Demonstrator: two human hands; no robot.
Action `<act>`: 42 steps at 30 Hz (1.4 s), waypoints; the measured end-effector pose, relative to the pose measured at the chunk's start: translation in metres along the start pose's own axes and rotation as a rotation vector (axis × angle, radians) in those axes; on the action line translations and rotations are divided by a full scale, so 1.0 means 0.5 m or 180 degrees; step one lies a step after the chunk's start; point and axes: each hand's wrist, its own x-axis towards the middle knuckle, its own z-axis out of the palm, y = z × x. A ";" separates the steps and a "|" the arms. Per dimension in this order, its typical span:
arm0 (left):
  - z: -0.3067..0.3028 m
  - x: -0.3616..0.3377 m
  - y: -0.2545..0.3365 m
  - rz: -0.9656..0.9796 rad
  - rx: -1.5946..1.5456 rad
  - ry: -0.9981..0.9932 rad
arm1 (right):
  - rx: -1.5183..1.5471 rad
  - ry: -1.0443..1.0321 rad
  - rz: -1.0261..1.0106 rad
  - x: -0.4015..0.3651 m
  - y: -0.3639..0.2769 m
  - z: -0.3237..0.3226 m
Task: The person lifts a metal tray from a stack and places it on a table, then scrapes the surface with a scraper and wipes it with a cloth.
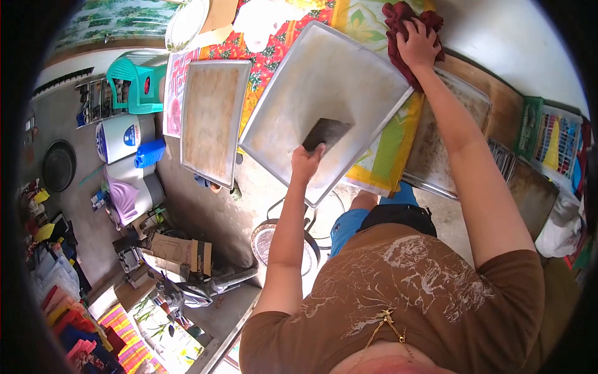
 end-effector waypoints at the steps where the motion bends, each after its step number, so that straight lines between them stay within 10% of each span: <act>1: -0.020 -0.006 0.024 -0.0479 -0.0006 -0.0111 | 0.0027 0.0012 -0.0013 0.000 0.002 0.003; 42: -0.047 -0.031 -0.008 -0.0279 -0.0413 -0.0551 | -0.0061 -0.0049 -0.0038 0.003 0.010 0.010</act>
